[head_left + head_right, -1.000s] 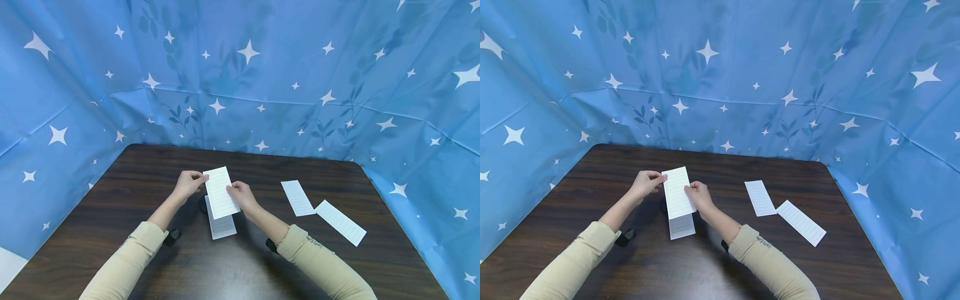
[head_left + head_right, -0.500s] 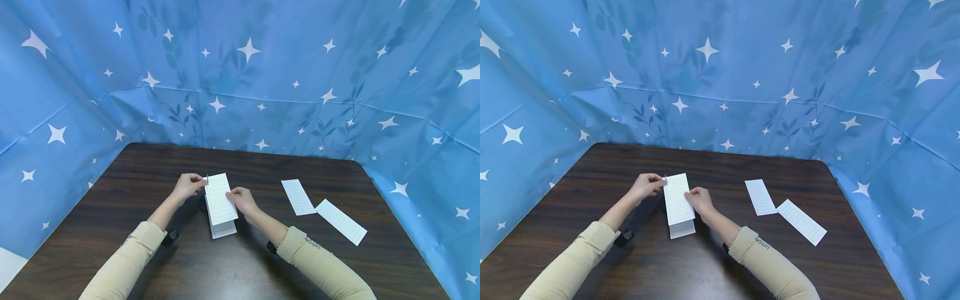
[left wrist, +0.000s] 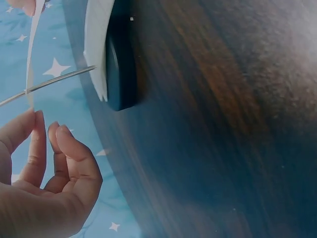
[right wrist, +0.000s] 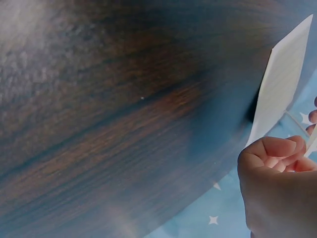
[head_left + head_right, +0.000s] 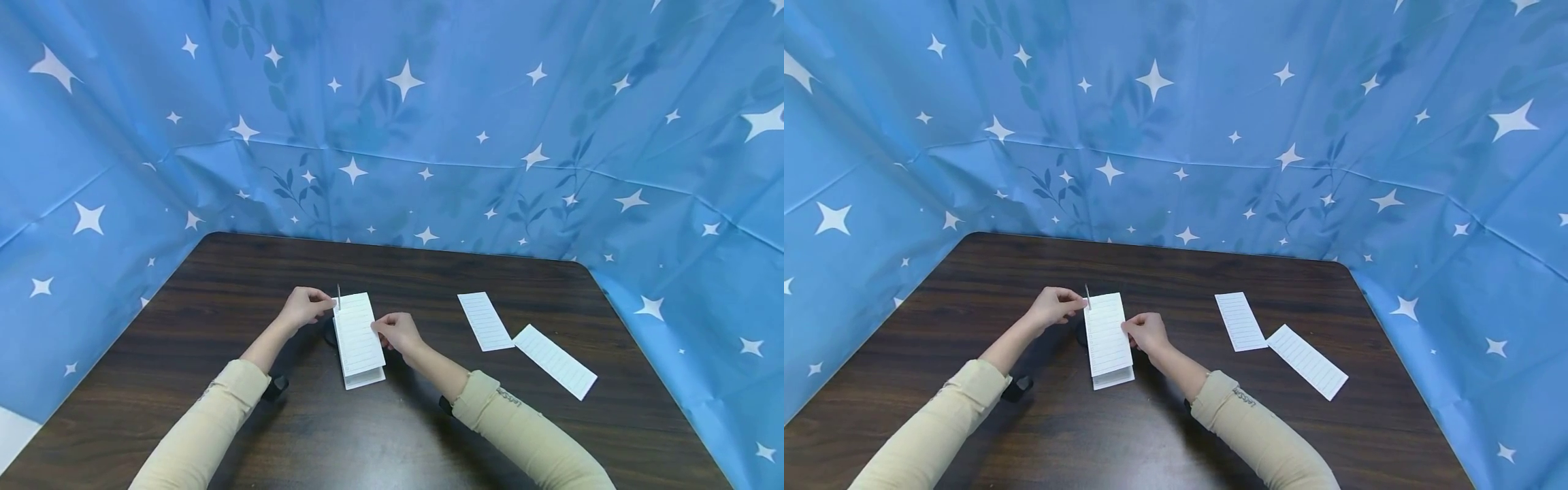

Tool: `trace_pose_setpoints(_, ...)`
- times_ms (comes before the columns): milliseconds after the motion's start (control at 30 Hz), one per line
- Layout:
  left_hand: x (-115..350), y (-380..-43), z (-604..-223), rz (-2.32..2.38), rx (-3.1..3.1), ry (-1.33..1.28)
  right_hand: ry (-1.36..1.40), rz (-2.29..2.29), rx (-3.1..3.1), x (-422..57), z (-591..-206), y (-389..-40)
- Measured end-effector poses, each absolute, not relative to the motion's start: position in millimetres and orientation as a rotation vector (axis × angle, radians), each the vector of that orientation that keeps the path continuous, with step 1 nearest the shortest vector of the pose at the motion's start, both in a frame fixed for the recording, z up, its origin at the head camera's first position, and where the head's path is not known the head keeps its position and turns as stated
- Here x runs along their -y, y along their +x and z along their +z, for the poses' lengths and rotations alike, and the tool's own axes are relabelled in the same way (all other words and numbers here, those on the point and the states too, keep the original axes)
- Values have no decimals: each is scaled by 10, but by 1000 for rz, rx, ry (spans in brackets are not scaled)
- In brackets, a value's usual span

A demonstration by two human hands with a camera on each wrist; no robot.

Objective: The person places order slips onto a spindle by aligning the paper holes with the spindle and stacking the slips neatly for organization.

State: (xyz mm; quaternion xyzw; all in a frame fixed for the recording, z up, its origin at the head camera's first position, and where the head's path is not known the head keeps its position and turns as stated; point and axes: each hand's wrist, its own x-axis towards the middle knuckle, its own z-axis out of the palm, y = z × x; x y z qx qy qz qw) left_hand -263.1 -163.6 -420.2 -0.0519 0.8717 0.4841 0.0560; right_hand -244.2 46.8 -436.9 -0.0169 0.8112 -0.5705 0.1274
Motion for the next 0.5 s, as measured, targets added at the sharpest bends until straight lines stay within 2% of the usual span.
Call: trace_pose_setpoints(500,1648,-2647,-4369,1352,-2716,-78,-121,-1512,-2539,-441,-4525,-2436)
